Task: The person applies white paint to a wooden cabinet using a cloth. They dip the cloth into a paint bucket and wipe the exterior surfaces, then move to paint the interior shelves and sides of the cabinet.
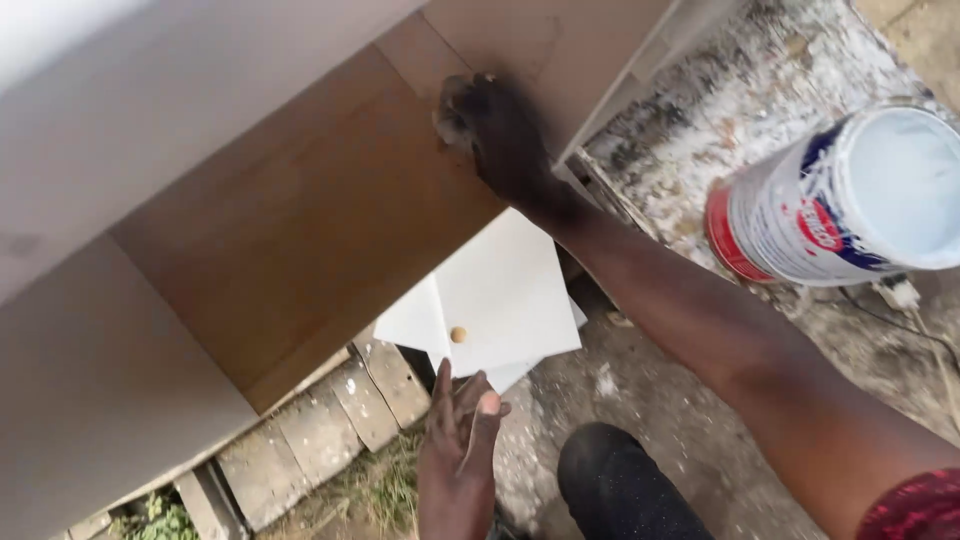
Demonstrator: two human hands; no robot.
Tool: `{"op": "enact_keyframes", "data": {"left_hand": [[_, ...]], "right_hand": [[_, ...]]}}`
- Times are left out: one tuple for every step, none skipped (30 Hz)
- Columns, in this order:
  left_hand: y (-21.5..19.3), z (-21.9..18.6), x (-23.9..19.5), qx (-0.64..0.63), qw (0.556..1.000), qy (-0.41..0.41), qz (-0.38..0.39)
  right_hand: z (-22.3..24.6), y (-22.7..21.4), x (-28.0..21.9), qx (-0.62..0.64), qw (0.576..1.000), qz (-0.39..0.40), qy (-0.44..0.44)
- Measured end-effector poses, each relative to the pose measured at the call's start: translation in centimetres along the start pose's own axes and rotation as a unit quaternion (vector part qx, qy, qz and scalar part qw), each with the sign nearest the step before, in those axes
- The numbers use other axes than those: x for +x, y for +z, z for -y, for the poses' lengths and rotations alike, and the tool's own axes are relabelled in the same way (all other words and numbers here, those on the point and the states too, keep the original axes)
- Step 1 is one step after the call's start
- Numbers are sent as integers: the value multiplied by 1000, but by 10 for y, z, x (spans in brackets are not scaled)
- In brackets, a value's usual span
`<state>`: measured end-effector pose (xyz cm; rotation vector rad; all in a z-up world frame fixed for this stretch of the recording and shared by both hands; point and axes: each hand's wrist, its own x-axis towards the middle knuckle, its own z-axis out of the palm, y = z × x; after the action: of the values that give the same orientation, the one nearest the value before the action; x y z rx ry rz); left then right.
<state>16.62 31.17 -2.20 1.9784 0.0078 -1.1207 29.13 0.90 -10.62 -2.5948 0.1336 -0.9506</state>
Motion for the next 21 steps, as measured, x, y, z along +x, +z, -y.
{"op": "enact_keyframes", "data": {"left_hand": [[-6, 4, 4, -2, 1000, -9, -16], [-16, 11, 8, -6, 1000, 0, -28], [-25, 19, 12, -29, 997, 47, -50], [-28, 31, 15, -51, 993, 89, -63], [-32, 38, 14, -54, 992, 93, -67], [-42, 42, 11, -55, 987, 117, -96], [-51, 44, 6, -56, 981, 140, -126], [-56, 47, 11, -58, 978, 149, -132], [-58, 49, 15, -151, 965, 175, -125], [-55, 50, 15, -243, 945, 194, -103], [-51, 43, 15, -246, 944, 198, -97], [-50, 35, 16, -226, 954, 179, -87], [-51, 27, 18, -206, 962, 159, -77], [-50, 22, 18, -207, 963, 159, -73], [-50, 17, 19, -303, 946, 105, -46], [-52, 13, 20, -399, 915, 50, -23], [-51, 12, 20, -403, 914, 51, -25], [-56, 13, 16, -440, 898, 22, -4], [-59, 13, 12, -477, 879, -6, 18], [-59, 15, 12, -480, 877, -5, 18], [-58, 17, 13, -487, 873, -26, -7]], "right_hand": [[-23, 33, 9, -99, 994, -47, -23], [-49, 66, 32, -93, 993, -57, -35], [-73, 100, 58, -139, 990, -22, -12], [-102, 130, 71, -190, 982, 19, 16], [-105, 150, 79, -189, 982, 16, 10], [-99, 173, 100, -211, 976, -37, 28], [-93, 193, 122, -230, 968, -89, 47], [-82, 245, 116, -229, 968, -99, 41], [-67, 295, 122, -172, 983, -59, 7], [-55, 339, 137, -123, 992, -10, -22], [-24, 296, 97, -131, 991, -12, -24], [30, 263, 95, -30, 993, 61, -100], [101, 231, 112, 71, 973, 133, -174], [75, 226, 117, 68, 974, 134, -172], [50, 222, 123, 74, 957, 155, -235], [29, 222, 131, 83, 933, 177, -303], [-68, 213, 103, 83, 931, 179, -306], [-138, 216, 110, 6, 959, 144, -243], [-182, 240, 150, -70, 976, 107, -175], [-174, 213, 140, -71, 975, 109, -179], [-167, 185, 130, -217, 951, 96, -201]]}}
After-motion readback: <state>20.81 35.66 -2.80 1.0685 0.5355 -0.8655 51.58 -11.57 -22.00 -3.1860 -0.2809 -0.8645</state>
